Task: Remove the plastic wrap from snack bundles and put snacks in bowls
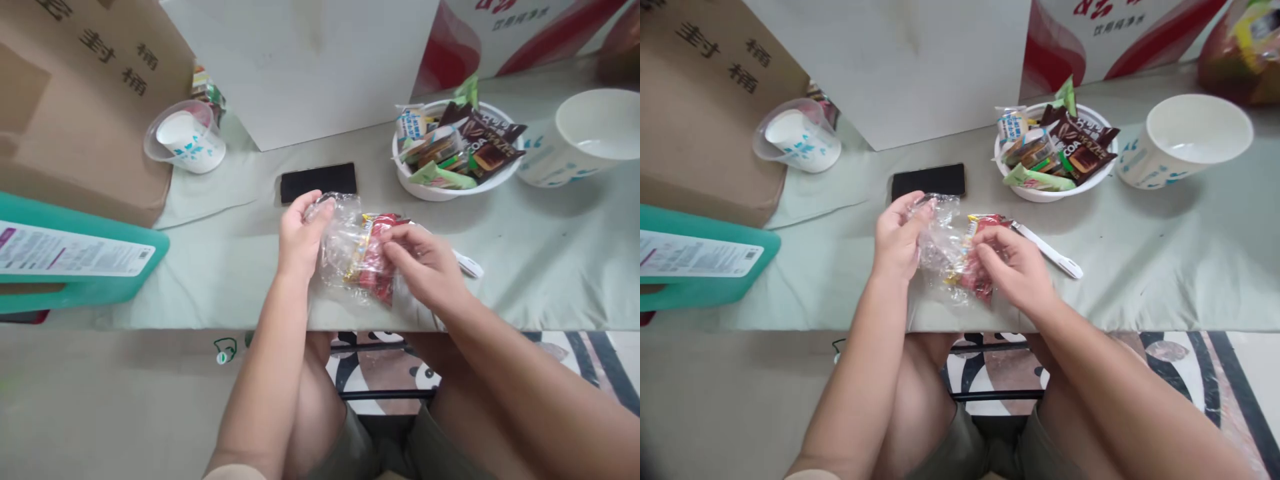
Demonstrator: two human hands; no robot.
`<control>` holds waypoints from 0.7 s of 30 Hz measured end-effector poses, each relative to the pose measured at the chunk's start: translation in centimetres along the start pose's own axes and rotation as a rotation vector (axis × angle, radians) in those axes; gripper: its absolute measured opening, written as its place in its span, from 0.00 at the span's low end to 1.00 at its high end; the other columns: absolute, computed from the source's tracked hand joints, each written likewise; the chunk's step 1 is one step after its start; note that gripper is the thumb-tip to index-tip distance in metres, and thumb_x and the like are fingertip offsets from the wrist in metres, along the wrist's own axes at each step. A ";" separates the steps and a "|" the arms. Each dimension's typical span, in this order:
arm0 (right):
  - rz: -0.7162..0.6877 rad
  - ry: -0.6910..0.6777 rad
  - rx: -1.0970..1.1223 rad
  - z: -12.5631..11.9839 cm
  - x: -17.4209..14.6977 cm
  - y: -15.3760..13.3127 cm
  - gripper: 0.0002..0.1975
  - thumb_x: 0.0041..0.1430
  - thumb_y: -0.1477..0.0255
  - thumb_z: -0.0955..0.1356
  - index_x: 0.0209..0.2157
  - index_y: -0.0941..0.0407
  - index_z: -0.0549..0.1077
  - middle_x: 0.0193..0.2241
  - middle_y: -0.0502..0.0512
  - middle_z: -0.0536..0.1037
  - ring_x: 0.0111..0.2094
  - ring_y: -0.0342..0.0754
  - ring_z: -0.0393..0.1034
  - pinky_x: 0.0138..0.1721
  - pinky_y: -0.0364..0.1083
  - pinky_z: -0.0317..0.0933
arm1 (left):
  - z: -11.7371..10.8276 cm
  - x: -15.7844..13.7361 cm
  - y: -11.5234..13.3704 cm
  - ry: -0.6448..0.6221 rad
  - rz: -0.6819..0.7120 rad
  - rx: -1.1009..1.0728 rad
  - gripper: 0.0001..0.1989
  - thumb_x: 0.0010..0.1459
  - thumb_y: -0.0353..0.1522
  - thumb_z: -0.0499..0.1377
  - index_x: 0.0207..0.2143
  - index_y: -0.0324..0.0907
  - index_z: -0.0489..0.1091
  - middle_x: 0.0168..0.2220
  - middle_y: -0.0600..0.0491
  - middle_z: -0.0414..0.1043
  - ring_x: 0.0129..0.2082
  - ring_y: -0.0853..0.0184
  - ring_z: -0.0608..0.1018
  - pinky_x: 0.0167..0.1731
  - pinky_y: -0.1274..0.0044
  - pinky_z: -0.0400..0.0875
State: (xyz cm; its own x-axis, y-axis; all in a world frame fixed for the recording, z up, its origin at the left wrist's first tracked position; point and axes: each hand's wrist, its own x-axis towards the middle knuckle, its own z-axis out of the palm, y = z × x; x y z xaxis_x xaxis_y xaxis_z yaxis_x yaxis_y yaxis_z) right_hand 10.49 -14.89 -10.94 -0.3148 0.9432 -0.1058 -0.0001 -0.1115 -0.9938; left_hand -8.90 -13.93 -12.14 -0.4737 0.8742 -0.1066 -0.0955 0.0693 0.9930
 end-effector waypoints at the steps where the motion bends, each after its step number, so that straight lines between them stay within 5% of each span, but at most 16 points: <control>1: -0.014 0.061 -0.030 -0.2 0.1 0.1 0.06 0.60 0.66 0.70 0.34 0.53 0.73 0.22 0.46 0.72 0.21 0.42 0.69 0.24 0.44 0.67 | -0.2 0.0 0.2 -0.030 -0.029 -0.001 0.13 0.52 0.37 0.70 0.38 0.42 0.75 0.42 0.48 0.80 0.40 0.66 0.80 0.38 0.77 0.75; 4: -0.060 0.223 -0.048 -1.2 0.4 0.9 0.04 0.63 0.67 0.68 0.36 0.52 0.74 0.21 0.45 0.70 0.20 0.42 0.67 0.23 0.44 0.65 | -0.9 -0.1 1.0 -0.062 -0.078 -0.009 0.10 0.56 0.39 0.67 0.31 0.42 0.74 0.35 0.50 0.79 0.30 0.69 0.78 0.26 0.79 0.71; 7: -0.093 0.331 -0.025 -2.0 0.7 1.5 0.05 0.66 0.66 0.66 0.39 0.50 0.75 0.22 0.45 0.69 0.18 0.40 0.63 0.19 0.43 0.59 | -1.4 0.0 1.9 -0.005 -0.132 -0.016 0.10 0.57 0.39 0.65 0.29 0.43 0.72 0.30 0.53 0.77 0.22 0.72 0.73 0.14 0.82 0.57; 10: -0.146 0.451 0.041 -2.6 1.0 1.5 0.04 0.65 0.65 0.68 0.39 0.49 0.74 0.25 0.46 0.70 0.15 0.38 0.55 0.15 0.42 0.48 | -1.9 0.1 2.4 0.034 -0.168 0.011 0.09 0.56 0.38 0.66 0.29 0.43 0.71 0.27 0.54 0.75 0.16 0.76 0.67 0.11 0.81 0.48; 15: -0.162 0.617 0.154 -4.1 1.4 1.0 0.02 0.63 0.67 0.69 0.36 0.49 0.72 0.25 0.47 0.69 0.14 0.36 0.50 0.14 0.43 0.41 | -2.2 0.1 2.3 0.067 -0.102 0.064 0.08 0.54 0.37 0.65 0.29 0.44 0.72 0.25 0.56 0.73 0.13 0.78 0.60 0.11 0.80 0.48; 18: -0.180 0.634 0.151 -5.1 1.2 1.0 0.05 0.63 0.64 0.68 0.40 0.49 0.70 0.29 0.48 0.74 0.13 0.35 0.49 0.15 0.43 0.41 | -2.1 0.0 2.1 0.096 -0.065 0.080 0.08 0.55 0.37 0.64 0.29 0.44 0.70 0.24 0.57 0.71 0.12 0.78 0.60 0.11 0.79 0.49; 21: -0.120 0.466 0.203 -5.6 0.7 1.1 0.17 0.58 0.64 0.70 0.49 0.45 0.67 0.34 0.51 0.78 0.17 0.38 0.59 0.19 0.44 0.53 | -1.7 0.1 2.0 0.150 -0.068 0.055 0.07 0.55 0.37 0.62 0.30 0.45 0.68 0.23 0.59 0.70 0.11 0.78 0.58 0.11 0.79 0.47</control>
State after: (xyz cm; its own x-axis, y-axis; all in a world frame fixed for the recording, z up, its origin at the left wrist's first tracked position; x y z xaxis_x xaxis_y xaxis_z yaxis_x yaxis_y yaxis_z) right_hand 15.55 -12.60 -12.33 0.1546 0.9871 -0.0413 -0.2084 -0.0083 -0.9780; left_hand -10.62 -14.51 -10.24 -0.5934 0.7854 -0.1761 -0.0859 0.1558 0.9840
